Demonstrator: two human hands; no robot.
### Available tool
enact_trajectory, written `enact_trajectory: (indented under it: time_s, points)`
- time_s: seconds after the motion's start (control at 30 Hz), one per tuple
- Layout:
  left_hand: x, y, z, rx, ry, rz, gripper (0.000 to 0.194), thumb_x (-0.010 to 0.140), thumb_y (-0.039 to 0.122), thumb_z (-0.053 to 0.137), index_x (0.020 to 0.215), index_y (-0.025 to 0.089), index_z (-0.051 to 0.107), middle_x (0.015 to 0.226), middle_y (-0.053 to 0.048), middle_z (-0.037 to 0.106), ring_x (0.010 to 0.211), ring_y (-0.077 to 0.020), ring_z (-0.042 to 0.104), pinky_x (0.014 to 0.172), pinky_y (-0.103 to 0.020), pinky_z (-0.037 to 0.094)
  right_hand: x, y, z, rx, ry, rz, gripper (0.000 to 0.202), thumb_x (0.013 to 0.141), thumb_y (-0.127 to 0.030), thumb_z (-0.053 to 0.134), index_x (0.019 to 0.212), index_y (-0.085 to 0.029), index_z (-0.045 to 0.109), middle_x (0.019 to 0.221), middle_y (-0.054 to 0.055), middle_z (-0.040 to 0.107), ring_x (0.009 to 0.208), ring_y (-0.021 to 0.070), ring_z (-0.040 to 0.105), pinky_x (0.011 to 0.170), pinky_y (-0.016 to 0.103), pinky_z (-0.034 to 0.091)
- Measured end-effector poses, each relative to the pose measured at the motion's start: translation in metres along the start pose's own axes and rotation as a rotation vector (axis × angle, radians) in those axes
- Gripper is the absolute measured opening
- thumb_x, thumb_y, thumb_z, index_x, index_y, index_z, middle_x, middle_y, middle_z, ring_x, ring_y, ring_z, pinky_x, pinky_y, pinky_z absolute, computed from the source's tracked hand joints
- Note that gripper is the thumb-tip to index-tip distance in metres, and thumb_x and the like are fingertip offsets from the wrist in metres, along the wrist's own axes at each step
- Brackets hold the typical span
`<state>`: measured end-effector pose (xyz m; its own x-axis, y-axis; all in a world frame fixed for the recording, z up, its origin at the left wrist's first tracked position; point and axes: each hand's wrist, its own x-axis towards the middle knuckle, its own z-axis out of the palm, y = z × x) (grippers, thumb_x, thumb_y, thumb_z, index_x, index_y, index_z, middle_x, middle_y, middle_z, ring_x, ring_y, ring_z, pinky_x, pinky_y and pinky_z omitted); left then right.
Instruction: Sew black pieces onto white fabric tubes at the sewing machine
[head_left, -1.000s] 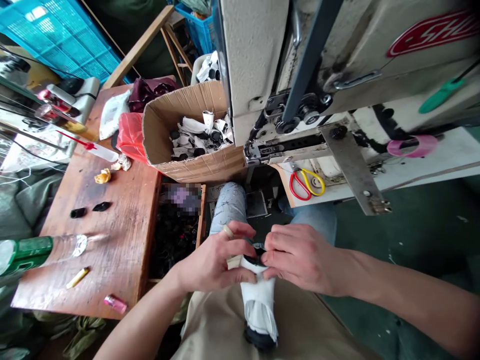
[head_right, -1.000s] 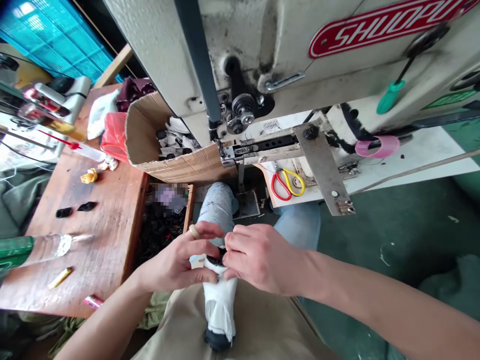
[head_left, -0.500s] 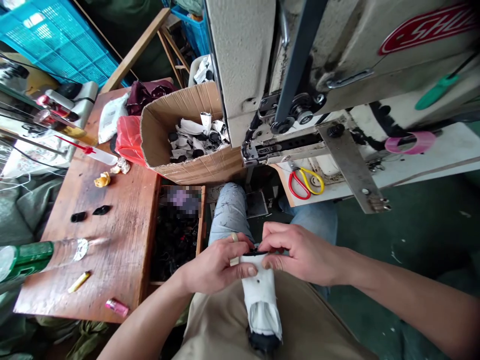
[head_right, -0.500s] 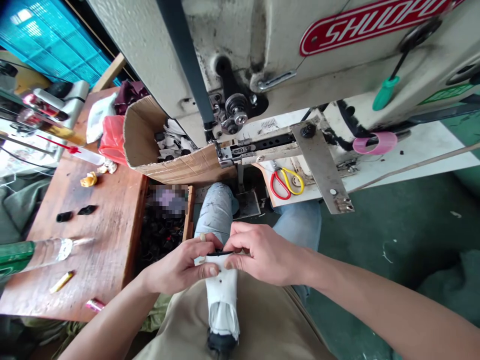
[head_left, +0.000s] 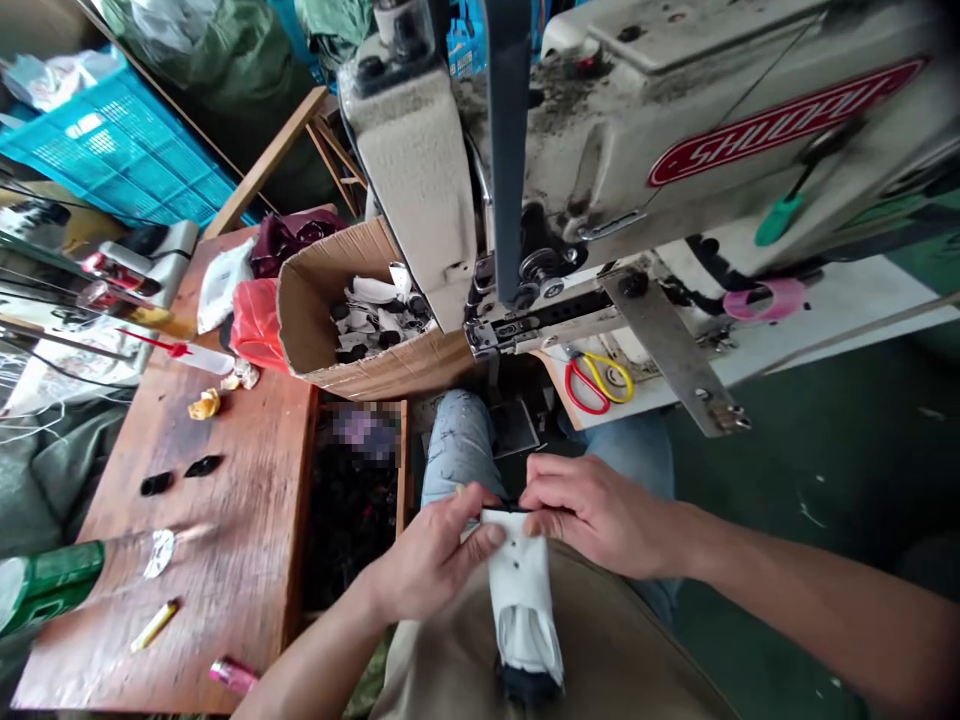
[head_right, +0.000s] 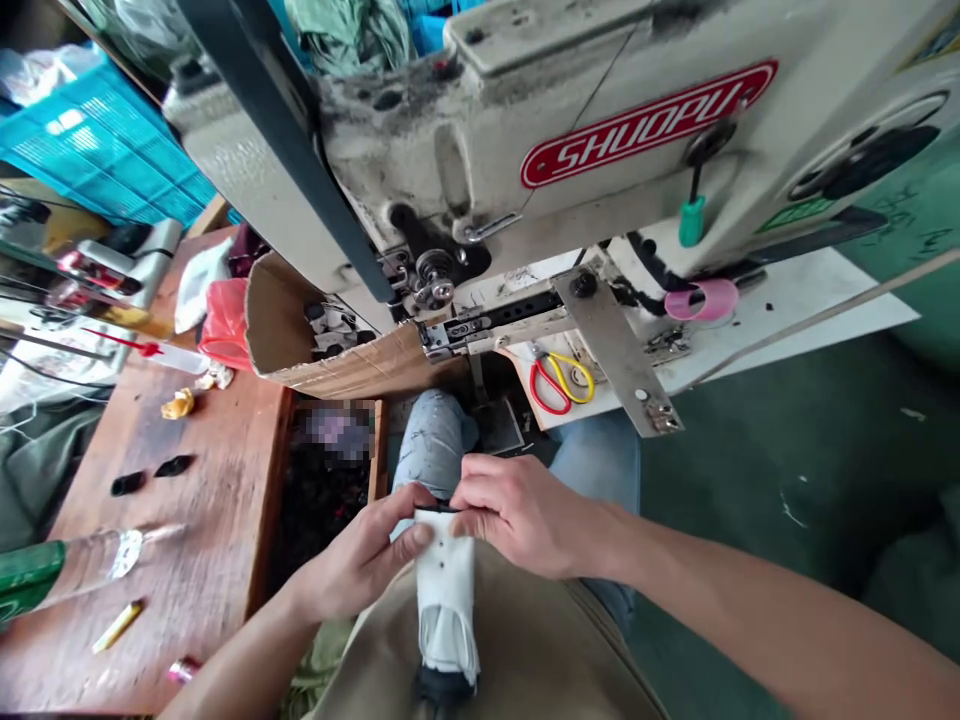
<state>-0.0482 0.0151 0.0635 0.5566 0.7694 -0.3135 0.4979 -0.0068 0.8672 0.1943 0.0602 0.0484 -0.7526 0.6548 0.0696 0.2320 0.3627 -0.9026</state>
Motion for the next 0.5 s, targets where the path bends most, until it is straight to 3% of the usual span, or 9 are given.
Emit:
enact_trajectory:
  time_s: [0.33,0.5]
  points:
    - [0.001,-0.008,0.013,-0.115,0.068,0.055,0.034,0.107,0.042,0.035,0.083,0.02,0.045,0.08,0.001,0.047,0.073,-0.0138,0.043,0.07,-0.028,0.035,0.001,0.008,0.007,-0.091,-0.01,-0.061,0.048,0.107,-0.048,0.039,0.086,-0.016,0.068,0.079,0.002,0.054,0.066,0.011,0.051,0.06,0.024,0.037]
    - [0.001,-0.008,0.038,-0.186,0.273,-0.127,0.035,0.106,0.048,0.036,0.092,0.019,0.051,0.082,0.0,0.047,0.077,-0.0156,0.045,0.069,-0.029,0.038,0.005,0.015,0.01,-0.071,0.04,-0.031,0.042,0.106,-0.044,0.045,0.084,-0.016,0.066,0.079,0.002,0.053,0.068,0.0115,0.05,0.062,0.024,0.038]
